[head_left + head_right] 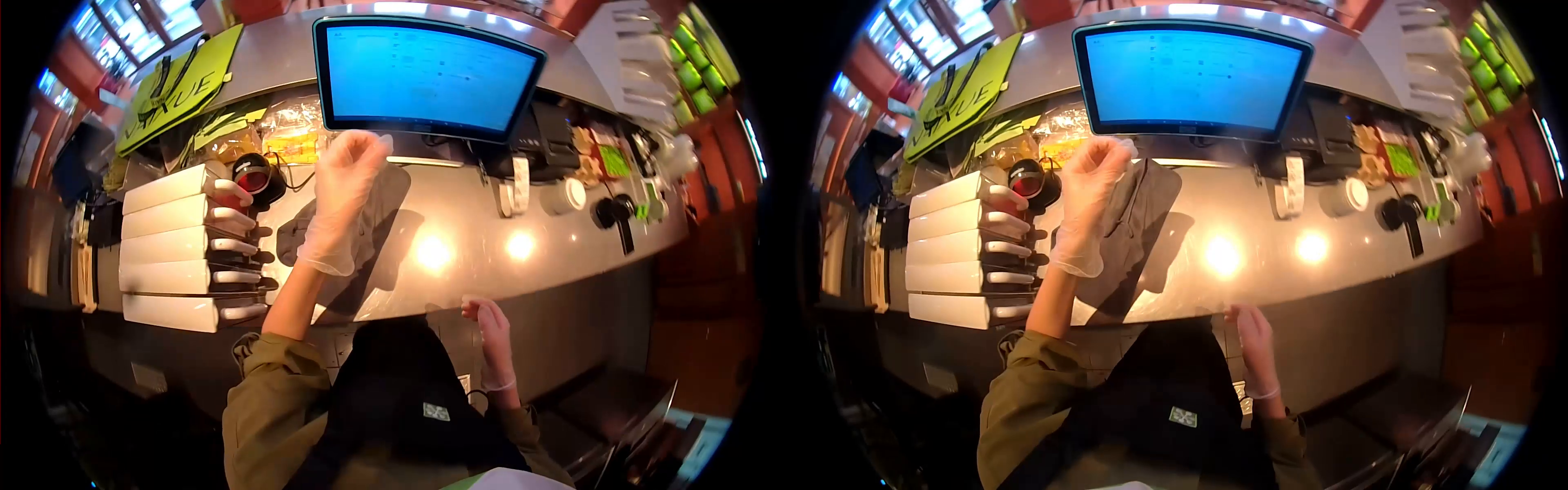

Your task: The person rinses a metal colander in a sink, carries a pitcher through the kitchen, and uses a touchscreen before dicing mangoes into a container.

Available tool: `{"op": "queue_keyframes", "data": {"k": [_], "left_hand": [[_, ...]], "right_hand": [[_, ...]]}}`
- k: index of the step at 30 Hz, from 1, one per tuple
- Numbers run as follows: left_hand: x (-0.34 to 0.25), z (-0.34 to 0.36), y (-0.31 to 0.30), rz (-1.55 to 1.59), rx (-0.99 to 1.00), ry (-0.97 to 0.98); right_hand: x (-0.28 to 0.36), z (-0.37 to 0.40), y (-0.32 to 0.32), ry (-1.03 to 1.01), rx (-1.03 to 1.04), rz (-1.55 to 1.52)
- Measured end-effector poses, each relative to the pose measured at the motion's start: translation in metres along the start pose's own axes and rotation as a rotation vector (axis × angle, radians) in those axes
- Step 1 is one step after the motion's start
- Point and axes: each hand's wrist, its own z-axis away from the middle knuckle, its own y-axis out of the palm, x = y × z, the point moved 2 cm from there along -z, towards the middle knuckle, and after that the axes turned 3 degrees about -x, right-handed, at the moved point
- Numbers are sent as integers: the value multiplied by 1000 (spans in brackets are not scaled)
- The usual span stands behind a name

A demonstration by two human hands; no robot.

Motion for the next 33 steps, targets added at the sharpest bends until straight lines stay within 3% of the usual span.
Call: {"op": "queue_keyframes", "data": {"k": [1,5,9,11,14,28,33], "left_hand": [[9,-10,4,-30,-44,73],[8,-45,23,-694,-174,764],[5,-77,33,-1004,-109,1247],[2,-81,36,-1022,-32,1372],[5,-88,41,-1113,25,1428],[34,-97,59,-1420,69,1341],[63,-83,52,-1475,221,1261]], "right_hand": [[-1,-16,-7,11,26,11],[8,-62,-10,87,95,20],[15,-96,-3,105,184,41],[13,-111,-3,78,222,59],[13,-126,-3,42,226,-17],[-4,-146,-14,65,181,-141],[-9,-148,-14,44,161,-81]]}}
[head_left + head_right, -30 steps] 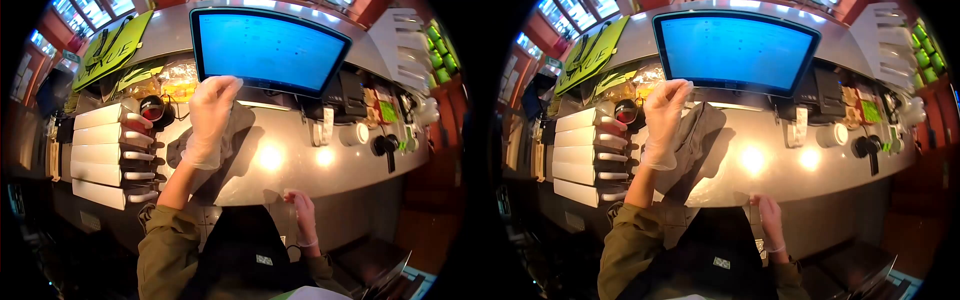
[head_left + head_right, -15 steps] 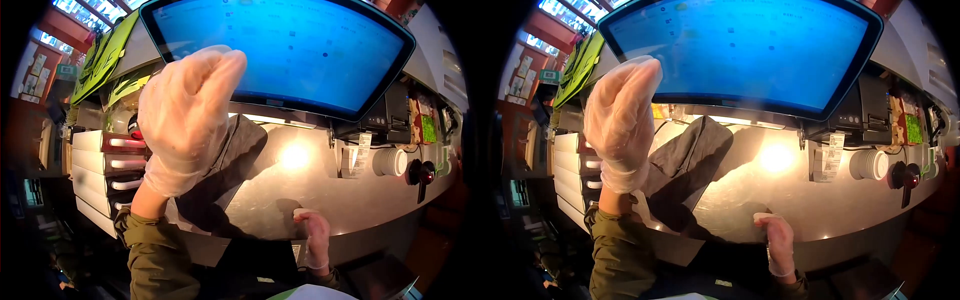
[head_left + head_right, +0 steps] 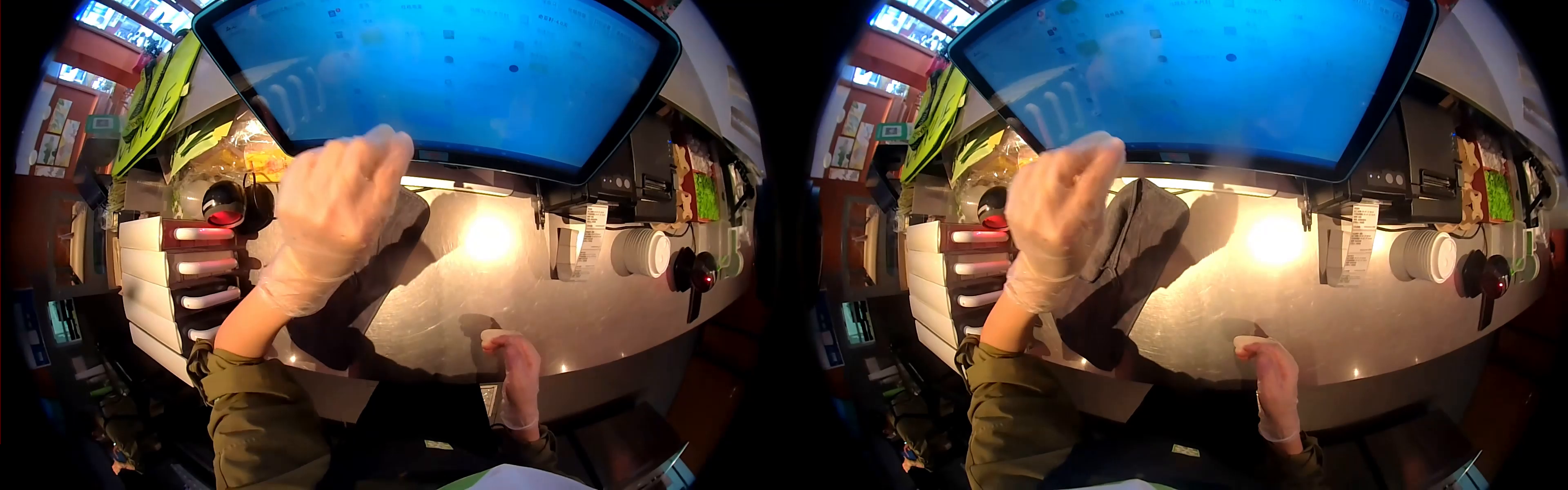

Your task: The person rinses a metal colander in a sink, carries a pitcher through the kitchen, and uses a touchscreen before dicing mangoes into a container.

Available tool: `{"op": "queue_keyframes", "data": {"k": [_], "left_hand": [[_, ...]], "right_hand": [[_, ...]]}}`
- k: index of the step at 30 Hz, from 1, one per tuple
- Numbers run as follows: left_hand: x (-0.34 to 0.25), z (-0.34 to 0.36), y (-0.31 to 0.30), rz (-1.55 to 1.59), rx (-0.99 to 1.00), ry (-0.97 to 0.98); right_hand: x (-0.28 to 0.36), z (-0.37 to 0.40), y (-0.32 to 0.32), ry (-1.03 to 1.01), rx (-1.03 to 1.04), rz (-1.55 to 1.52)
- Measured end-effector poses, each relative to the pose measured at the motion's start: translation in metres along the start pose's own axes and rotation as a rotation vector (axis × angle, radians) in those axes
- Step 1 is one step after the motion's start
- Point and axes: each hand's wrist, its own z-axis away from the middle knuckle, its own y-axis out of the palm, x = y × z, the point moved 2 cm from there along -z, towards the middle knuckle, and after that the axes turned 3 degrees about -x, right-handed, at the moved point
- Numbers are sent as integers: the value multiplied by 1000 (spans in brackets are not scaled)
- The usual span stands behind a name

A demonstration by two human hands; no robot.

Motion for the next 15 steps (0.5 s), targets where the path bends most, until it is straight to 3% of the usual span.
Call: {"op": "queue_keyframes", "data": {"k": [15], "left_hand": [[-17,4,38,-172,185,-65]], "right_hand": [[-8,1,-5,33,53,16]]}}
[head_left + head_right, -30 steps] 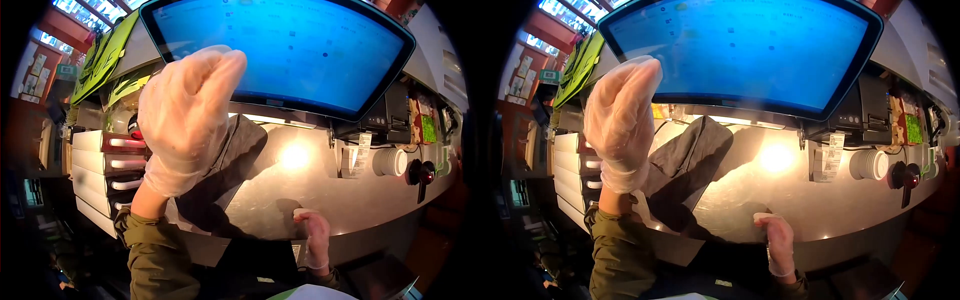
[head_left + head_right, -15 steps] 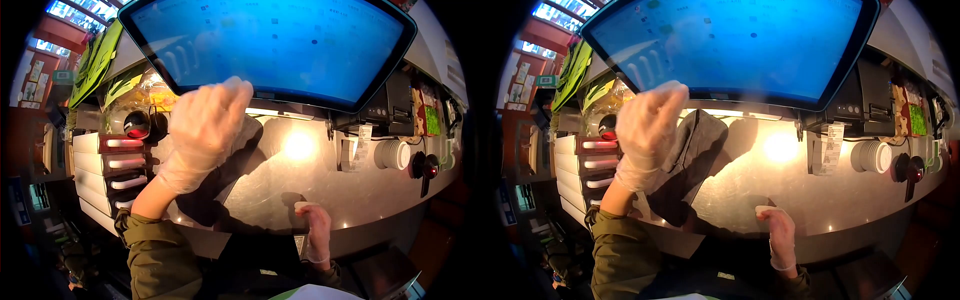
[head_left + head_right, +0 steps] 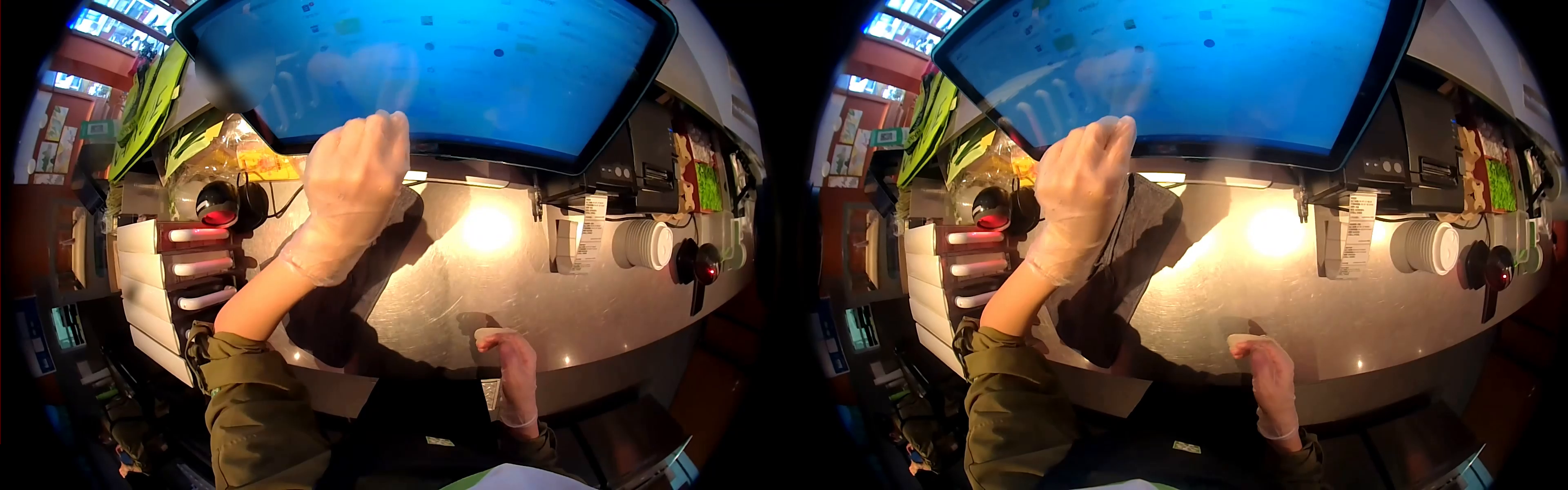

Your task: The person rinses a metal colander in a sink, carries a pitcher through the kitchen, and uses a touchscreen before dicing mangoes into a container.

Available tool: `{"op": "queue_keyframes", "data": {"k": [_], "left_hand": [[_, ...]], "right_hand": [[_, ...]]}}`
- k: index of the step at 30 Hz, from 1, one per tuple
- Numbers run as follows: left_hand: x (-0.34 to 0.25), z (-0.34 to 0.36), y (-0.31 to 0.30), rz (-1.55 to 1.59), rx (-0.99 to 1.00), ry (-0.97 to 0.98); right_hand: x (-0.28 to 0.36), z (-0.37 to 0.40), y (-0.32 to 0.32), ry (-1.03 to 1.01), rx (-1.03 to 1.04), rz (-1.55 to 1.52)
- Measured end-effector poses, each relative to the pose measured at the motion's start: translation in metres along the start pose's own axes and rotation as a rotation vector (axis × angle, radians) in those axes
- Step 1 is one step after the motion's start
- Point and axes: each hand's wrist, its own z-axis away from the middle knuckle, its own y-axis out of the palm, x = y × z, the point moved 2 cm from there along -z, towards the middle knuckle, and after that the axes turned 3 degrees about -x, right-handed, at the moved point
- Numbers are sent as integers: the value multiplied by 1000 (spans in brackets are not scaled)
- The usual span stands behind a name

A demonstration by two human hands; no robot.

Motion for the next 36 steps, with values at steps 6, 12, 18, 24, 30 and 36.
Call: {"op": "queue_keyframes", "data": {"k": [6,12,18,24,30,36], "left_hand": [[-16,9,-30,88,-51,13],[-27,1,-41,157,-3,6],[-26,-23,-52,191,-97,22],[-30,-54,-63,165,-156,82],[-36,-78,-49,154,-277,147],[-40,-95,-26,53,-254,193]], "right_hand": [[-1,2,-4,0,-14,-39],[0,2,-10,4,-29,-45],[10,0,-13,-14,-36,-30],[11,0,-23,-170,-20,-38],[8,3,-40,-159,-62,-85],[0,3,-49,-194,-99,-141]]}}
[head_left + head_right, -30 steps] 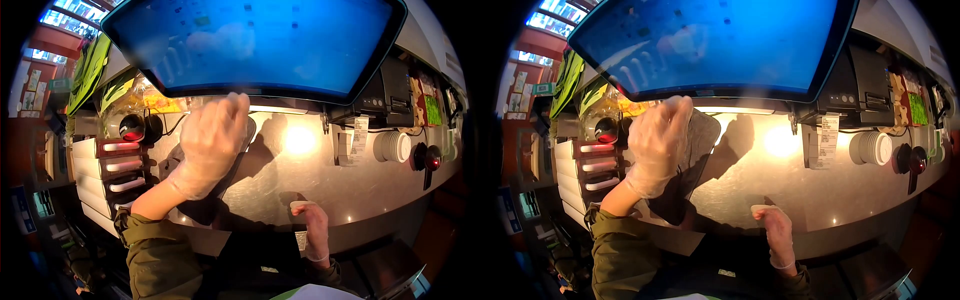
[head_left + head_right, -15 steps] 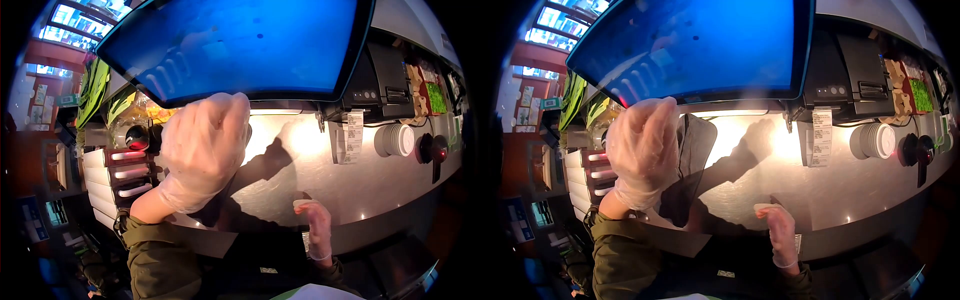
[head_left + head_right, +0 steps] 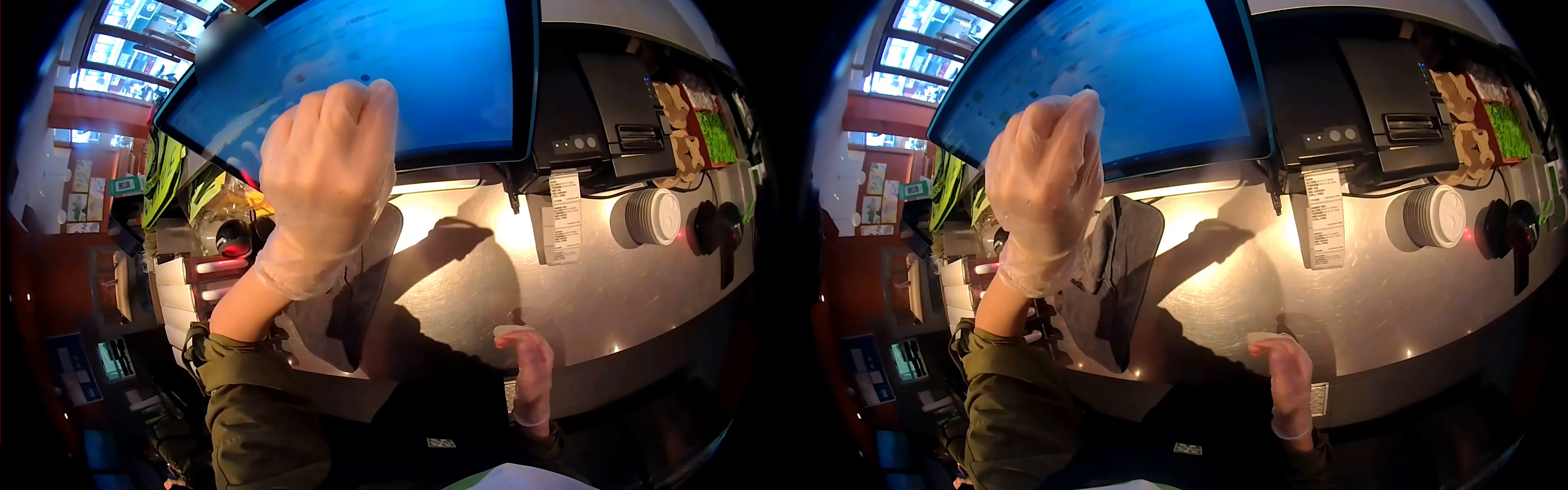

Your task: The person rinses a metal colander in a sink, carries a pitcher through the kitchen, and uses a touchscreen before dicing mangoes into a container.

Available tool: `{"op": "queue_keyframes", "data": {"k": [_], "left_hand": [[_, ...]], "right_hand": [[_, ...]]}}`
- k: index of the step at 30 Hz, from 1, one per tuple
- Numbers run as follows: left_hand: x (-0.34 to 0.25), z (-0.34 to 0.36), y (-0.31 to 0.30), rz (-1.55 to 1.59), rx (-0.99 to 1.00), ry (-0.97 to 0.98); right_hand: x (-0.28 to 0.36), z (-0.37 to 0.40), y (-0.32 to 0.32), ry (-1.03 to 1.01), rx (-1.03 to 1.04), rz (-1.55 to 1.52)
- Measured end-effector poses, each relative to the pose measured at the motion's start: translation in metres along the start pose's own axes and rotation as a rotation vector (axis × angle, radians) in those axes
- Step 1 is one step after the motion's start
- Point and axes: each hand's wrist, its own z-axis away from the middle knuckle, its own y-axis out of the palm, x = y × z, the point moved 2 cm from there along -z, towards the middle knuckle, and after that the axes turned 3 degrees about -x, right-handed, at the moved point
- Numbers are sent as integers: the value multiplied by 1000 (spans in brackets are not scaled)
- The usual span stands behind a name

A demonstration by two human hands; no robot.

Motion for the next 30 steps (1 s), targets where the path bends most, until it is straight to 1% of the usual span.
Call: {"op": "queue_keyframes", "data": {"k": [3,6,9,12,15,18,19,20,22,25,28,30], "left_hand": [[1,-4,6,-21,53,2],[4,-1,16,-26,59,43],[-1,-2,4,-8,76,20],[-4,6,-4,1,88,12],[-8,13,-7,8,115,58],[-24,20,-12,19,277,14],[-31,25,-10,45,262,75],[-41,29,-9,100,302,48],[-59,36,-4,177,343,72],[-79,29,12,234,122,82],[-84,26,26,230,228,73],[-84,23,30,236,223,-8]], "right_hand": [[1,-1,-1,24,-9,11],[4,-3,-2,58,-10,46],[2,-3,-8,31,-5,85],[3,-4,-8,59,-27,59],[2,-4,-9,62,-24,50],[5,-5,-7,93,-36,33],[4,-5,-7,88,-27,26],[3,-5,-8,84,-21,20],[2,-5,-9,76,-15,16],[1,-6,-9,59,-10,28],[1,-5,-13,32,-12,53],[0,-4,-15,14,-23,53]]}}
